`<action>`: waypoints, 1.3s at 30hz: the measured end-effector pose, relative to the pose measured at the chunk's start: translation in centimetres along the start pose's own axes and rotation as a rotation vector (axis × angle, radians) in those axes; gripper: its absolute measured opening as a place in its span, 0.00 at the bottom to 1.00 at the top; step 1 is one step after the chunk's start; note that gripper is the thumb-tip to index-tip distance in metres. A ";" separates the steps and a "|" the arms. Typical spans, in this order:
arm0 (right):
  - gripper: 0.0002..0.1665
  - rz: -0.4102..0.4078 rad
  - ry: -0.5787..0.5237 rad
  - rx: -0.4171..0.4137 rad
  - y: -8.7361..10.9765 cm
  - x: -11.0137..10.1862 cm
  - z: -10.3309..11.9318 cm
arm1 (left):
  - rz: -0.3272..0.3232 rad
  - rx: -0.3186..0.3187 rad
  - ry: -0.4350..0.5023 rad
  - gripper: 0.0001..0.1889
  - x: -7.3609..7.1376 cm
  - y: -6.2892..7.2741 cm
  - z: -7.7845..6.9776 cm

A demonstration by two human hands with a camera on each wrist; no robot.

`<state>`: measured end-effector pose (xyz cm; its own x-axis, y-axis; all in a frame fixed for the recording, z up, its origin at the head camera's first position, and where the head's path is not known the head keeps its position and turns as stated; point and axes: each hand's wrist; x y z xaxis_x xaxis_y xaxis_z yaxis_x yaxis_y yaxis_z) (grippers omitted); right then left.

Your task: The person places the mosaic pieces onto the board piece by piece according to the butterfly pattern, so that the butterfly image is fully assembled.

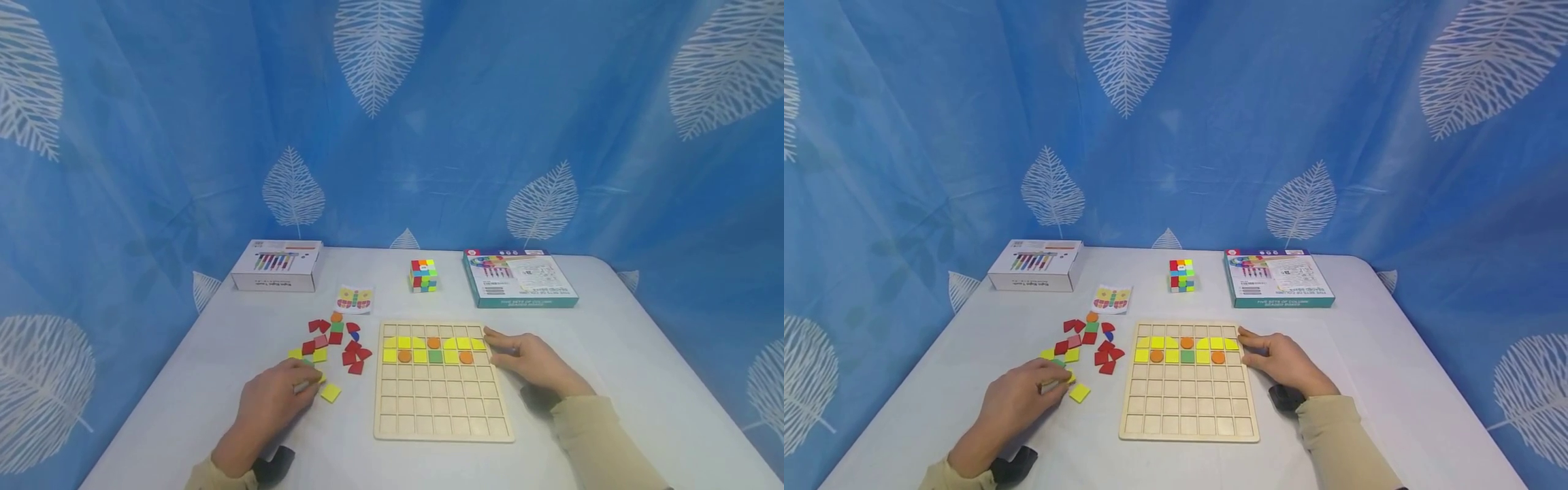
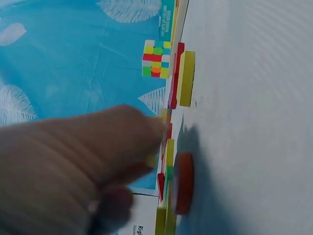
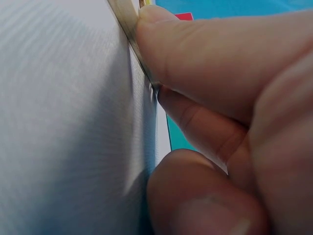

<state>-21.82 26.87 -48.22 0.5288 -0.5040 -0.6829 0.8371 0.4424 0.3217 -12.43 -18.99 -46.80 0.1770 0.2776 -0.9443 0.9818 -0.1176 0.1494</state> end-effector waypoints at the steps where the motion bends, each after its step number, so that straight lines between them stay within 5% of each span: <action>1: 0.32 0.001 -0.001 0.003 0.0 0.0 0.0 | -0.018 0.004 0.019 0.16 0.0 0.0 -0.1; 6: 0.31 0.002 -0.008 0.022 0.0 0.0 0.2 | -0.077 0.052 0.093 0.14 -0.2 -0.3 -1.5; 12: 0.32 0.000 -0.013 0.011 0.0 0.1 0.3 | -0.056 0.134 0.107 0.13 -0.9 -0.8 -3.6; 17: 0.31 -0.008 0.000 0.003 -0.2 0.1 -0.1 | -0.058 0.281 0.090 0.12 -1.6 -1.7 -5.4; 20: 0.31 -0.006 0.005 0.005 -0.3 -0.1 -0.4 | -0.047 0.369 0.075 0.10 -2.0 -2.4 -6.8; 24: 0.31 0.013 -0.003 -0.003 -0.2 -0.1 -0.5 | 0.029 0.399 0.070 0.09 -2.4 -3.5 -9.1; 31: 0.30 0.020 0.007 -0.024 -0.3 0.3 -0.3 | 0.107 0.464 0.044 0.10 -1.3 -5.6 -13.9; 39: 0.30 0.008 0.051 -0.041 -0.2 0.1 -0.9 | 0.191 0.514 -0.097 0.07 1.2 -9.9 -19.2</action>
<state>-22.07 27.42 -48.95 0.5269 -0.4624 -0.7131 0.8258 0.4770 0.3008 -20.57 0.86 -43.81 0.3169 0.1192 -0.9409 0.7681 -0.6143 0.1809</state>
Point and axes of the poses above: each hand's wrist, its own y-axis away from the middle knuckle, its own x-axis out of the palm, z = x × y, and after that the axes turned 14 degrees about z, right-handed
